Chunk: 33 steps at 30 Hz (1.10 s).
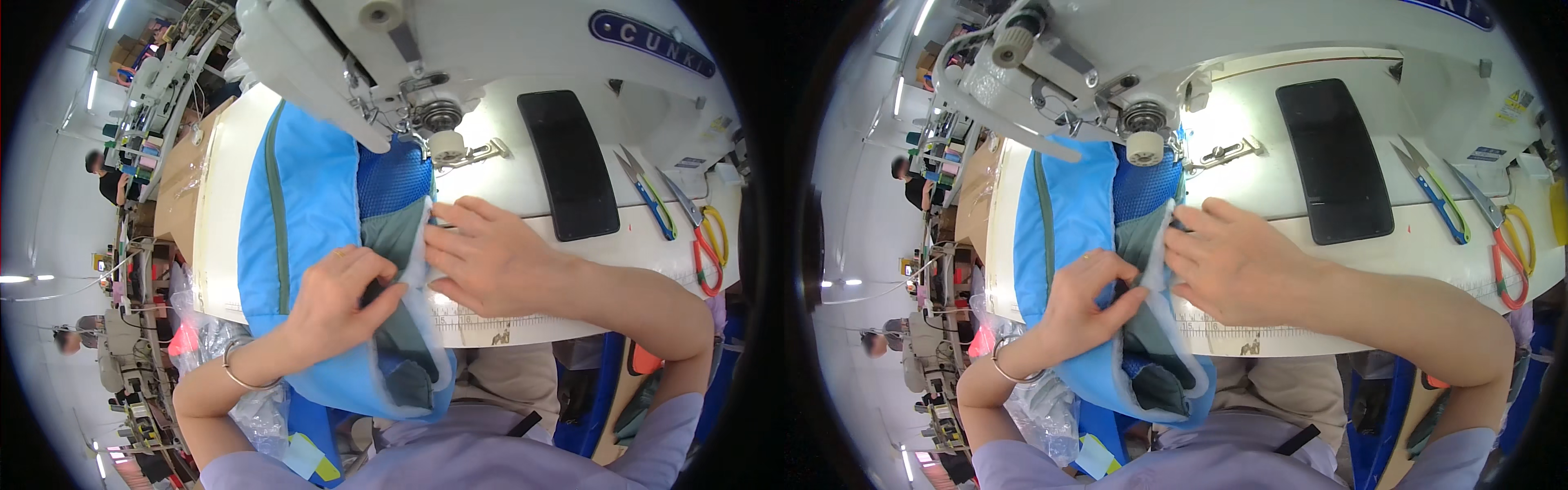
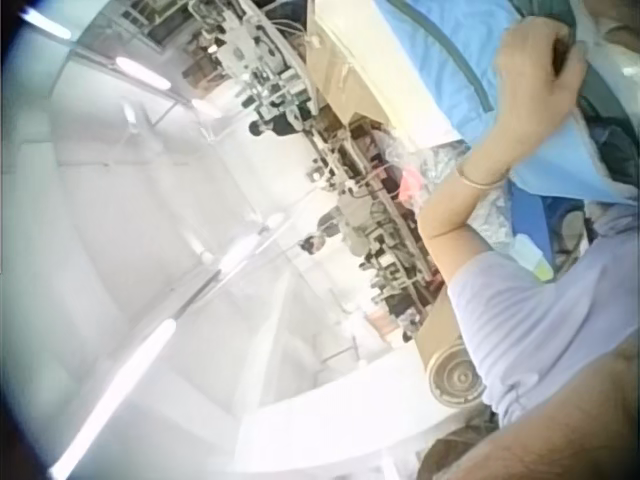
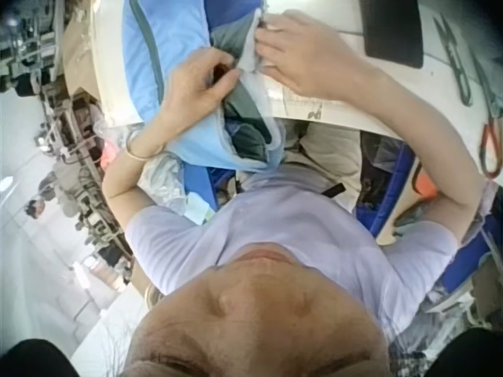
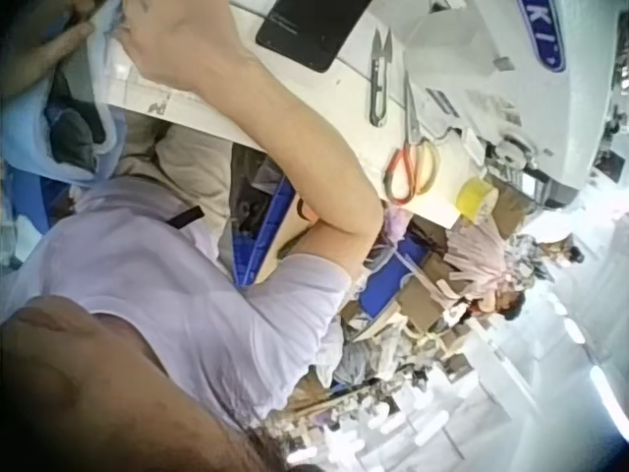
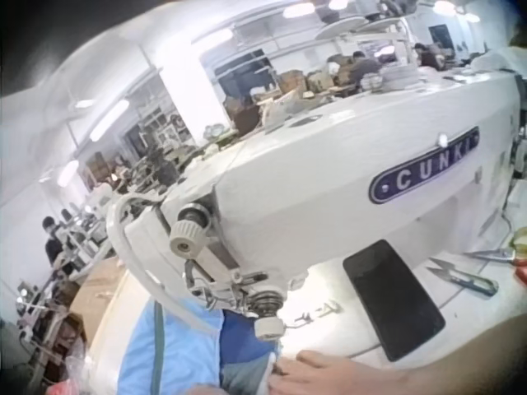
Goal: The person is sewing a blue and green fabric bag using an industrial sewing machine. They align the edges of the bag under the needle, guide the fabric through the machine, and adjust the position of the bag to sew different sections. The person uses their hands to manipulate the fabric and ensure the stitching is straight.
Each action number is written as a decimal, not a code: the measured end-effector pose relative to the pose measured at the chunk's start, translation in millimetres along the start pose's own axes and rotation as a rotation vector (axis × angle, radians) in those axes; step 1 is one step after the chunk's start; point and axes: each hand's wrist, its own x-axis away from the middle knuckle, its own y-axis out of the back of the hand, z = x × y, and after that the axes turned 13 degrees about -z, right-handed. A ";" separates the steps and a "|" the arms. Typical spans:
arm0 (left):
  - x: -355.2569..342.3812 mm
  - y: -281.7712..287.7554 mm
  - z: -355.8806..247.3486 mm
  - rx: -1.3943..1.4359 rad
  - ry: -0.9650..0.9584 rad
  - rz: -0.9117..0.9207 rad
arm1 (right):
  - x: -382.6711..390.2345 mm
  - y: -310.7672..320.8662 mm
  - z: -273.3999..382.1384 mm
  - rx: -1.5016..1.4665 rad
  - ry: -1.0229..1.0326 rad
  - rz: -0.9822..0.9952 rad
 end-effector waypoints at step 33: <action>-26.4 -20.2 26.5 0.089 -0.158 0.010 | 2.3 3.0 28.3 0.263 0.192 0.120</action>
